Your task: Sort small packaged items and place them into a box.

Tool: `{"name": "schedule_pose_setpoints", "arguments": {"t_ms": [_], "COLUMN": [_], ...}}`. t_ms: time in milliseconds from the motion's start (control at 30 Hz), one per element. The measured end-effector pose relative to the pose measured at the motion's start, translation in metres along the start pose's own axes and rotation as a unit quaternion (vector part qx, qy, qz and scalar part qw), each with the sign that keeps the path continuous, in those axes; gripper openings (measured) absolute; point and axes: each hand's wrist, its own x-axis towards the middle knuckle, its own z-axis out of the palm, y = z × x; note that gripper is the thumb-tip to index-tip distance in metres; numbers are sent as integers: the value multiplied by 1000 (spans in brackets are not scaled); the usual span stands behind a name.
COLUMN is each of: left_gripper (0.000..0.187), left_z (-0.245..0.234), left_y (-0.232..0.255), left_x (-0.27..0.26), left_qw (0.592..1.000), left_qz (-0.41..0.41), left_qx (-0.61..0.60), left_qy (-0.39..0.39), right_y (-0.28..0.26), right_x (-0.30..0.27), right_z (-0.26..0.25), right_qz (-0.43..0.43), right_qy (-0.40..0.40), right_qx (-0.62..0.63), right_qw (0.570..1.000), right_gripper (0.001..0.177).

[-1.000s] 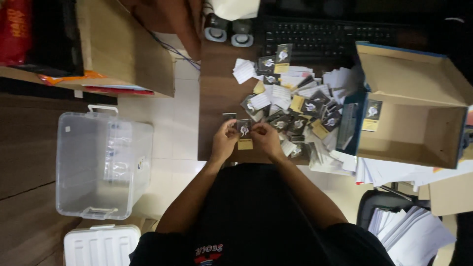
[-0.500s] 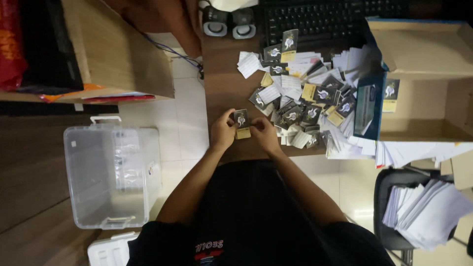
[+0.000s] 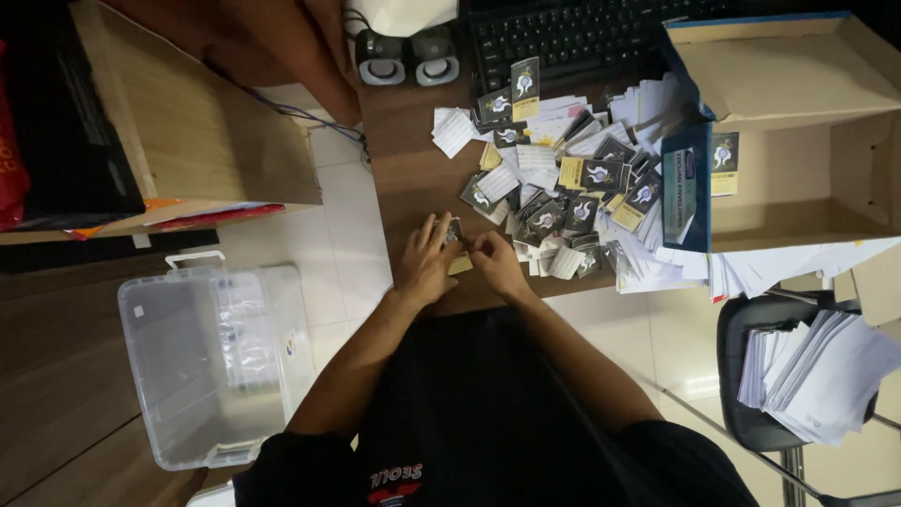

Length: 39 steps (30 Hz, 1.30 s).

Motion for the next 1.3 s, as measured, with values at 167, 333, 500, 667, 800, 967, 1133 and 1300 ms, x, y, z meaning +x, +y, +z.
{"name": "schedule_pose_setpoints", "arguments": {"t_ms": [167, 333, 500, 667, 800, 967, 1133, 1300], "left_gripper": [48, 58, 65, 65, 52, 41, 54, 57], "left_z": [28, 13, -14, 88, 125, 92, 82, 83], "left_y": [-16, -11, 2, -25, -30, -23, -34, -32], "left_x": [0, 2, -9, -40, -51, -39, -22, -12], "left_qw": [1000, 999, 987, 923, 939, 929, 917, 936], "left_qz": [-5, 13, -83, -278, -212, -265, -297, -248], "left_qx": [-17, 9, -89, -229, -208, -228, -237, -211], "left_qy": [18, 35, 103, 137, 174, 124, 119, 132], "right_y": [-12, -29, -35, -31, -24, -26, -44, -32], "right_x": [2, 0, -3, -17, -21, -11, -3, 3], "right_z": [2, 0, 3, 22, 34, 26, 26, 35], "right_qz": [18, 30, 13, 37, 2, -15, 53, -7], "right_qy": [-6, -29, -10, 36, 60, 49, 53, 56], "right_qx": [-26, -13, -67, -54, -99, -99, -102, -83], "right_qw": [999, 999, 998, 997, 993, 994, 992, 995], "right_gripper": [8, 10, 18, 21, 24, 23, 25, 23]}}
